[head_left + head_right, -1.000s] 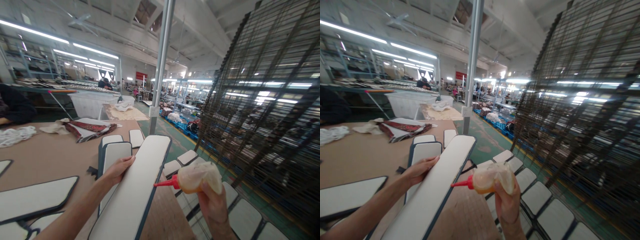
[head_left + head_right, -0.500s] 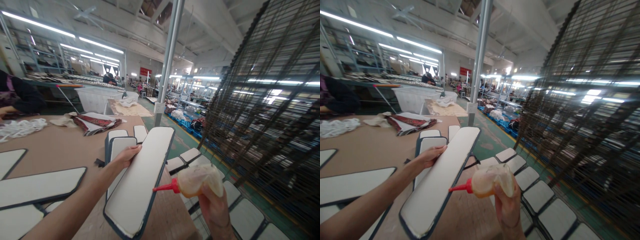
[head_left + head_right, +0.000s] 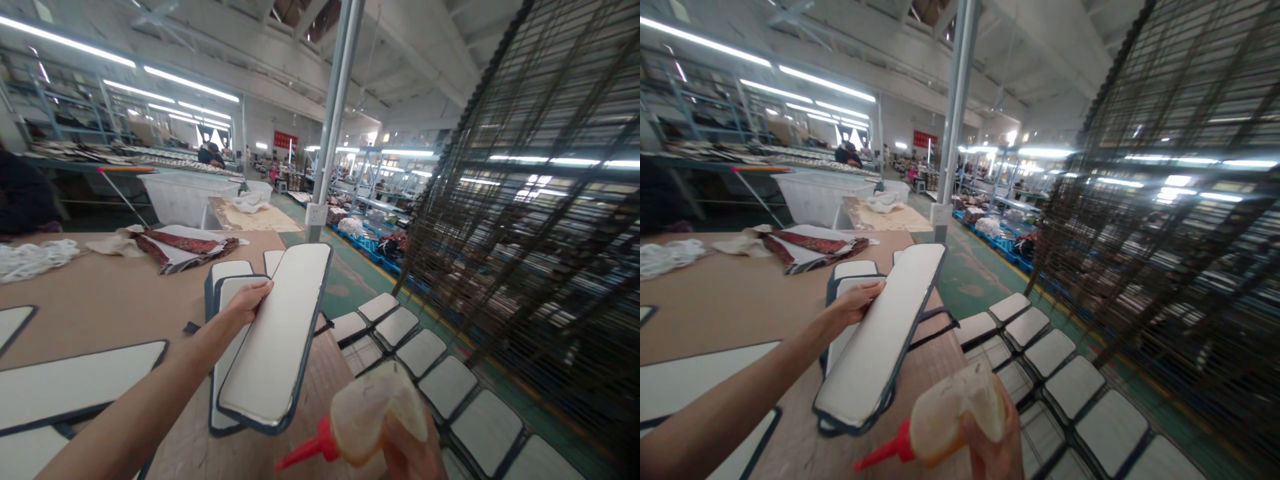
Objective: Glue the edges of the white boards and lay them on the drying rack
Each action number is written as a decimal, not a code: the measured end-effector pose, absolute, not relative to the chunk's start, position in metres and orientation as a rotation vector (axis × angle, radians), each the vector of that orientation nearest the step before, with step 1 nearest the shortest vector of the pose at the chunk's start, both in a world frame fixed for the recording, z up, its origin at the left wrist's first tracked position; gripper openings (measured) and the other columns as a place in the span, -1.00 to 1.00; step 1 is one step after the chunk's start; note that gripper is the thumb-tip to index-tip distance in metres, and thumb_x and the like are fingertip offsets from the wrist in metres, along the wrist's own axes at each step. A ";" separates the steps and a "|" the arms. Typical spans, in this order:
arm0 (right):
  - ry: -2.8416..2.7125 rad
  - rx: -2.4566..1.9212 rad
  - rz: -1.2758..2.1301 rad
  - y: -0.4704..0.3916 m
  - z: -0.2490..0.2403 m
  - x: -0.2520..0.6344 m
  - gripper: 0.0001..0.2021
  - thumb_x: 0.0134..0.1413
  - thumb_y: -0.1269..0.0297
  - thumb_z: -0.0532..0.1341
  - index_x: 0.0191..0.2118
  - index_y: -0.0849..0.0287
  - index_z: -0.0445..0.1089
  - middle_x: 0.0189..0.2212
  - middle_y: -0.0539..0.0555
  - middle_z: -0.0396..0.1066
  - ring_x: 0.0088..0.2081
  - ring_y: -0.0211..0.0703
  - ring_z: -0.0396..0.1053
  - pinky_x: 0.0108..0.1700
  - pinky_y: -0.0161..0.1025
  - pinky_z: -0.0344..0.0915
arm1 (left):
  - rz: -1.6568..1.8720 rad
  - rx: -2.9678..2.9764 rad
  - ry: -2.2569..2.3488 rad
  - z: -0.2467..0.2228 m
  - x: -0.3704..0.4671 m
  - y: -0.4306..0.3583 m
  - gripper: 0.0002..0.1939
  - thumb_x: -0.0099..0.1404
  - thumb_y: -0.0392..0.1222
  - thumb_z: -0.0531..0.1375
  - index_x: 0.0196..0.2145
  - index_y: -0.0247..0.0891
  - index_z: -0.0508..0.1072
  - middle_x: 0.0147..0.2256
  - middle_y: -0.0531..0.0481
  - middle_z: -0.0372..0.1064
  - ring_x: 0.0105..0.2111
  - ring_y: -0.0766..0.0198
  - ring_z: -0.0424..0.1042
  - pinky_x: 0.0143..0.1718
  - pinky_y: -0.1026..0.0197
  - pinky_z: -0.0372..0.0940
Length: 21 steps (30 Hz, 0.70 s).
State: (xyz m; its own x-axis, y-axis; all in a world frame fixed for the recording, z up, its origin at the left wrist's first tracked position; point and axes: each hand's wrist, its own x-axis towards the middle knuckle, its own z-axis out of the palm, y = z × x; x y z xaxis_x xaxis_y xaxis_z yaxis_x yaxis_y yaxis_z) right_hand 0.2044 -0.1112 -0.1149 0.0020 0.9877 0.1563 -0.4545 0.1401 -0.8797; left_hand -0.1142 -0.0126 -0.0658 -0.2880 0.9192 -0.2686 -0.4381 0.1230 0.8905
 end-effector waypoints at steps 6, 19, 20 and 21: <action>-0.868 -0.595 1.034 -0.059 -0.055 0.189 -0.66 -0.22 0.13 0.44 -0.24 0.08 0.50 -0.34 0.10 0.54 -0.23 0.09 0.49 -0.14 0.00 0.44 | 1.413 0.588 1.274 -0.075 -0.084 -0.012 -0.81 0.16 -0.32 0.28 -0.23 -0.37 0.52 -0.53 -0.04 0.54 -0.58 0.26 0.47 -0.52 0.30 0.34; -0.817 -0.680 0.709 -0.038 -0.065 0.216 -0.59 -0.36 0.26 0.51 -0.26 0.12 0.48 -0.41 -0.02 0.51 -0.40 -0.19 0.45 -0.31 -0.31 0.42 | 1.066 0.892 0.882 -0.074 -0.037 -0.011 -0.34 -0.13 -0.24 0.43 0.00 -0.29 0.47 -0.25 -0.10 0.59 -0.29 0.02 0.55 -0.41 0.21 0.39; -0.839 -0.699 0.720 -0.049 -0.075 0.214 -0.59 -0.34 0.25 0.50 -0.24 0.12 0.49 -0.39 0.02 0.53 -0.39 -0.14 0.48 -0.31 -0.28 0.44 | 1.066 0.880 0.887 -0.076 -0.036 -0.007 -0.30 -0.14 -0.23 0.44 0.02 -0.28 0.45 -0.26 -0.10 0.59 -0.29 0.01 0.56 -0.42 0.21 0.40; -0.853 -0.718 0.717 -0.062 -0.086 0.212 -0.58 -0.33 0.23 0.49 -0.22 0.13 0.49 -0.38 0.07 0.54 -0.40 -0.09 0.50 -0.34 -0.25 0.46 | 1.065 0.871 0.893 -0.076 -0.035 -0.003 -0.28 -0.15 -0.24 0.44 0.04 -0.27 0.44 -0.27 -0.11 0.59 -0.29 0.01 0.56 -0.42 0.21 0.40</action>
State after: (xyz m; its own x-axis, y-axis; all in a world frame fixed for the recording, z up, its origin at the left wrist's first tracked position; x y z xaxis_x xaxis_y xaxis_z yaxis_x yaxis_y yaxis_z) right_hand 0.2118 -0.0618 -0.0857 0.4649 0.7885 0.4026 -0.2607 0.5565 -0.7889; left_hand -0.0351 -0.0026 -0.0763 0.2321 0.9570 -0.1740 -0.3390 0.2473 0.9077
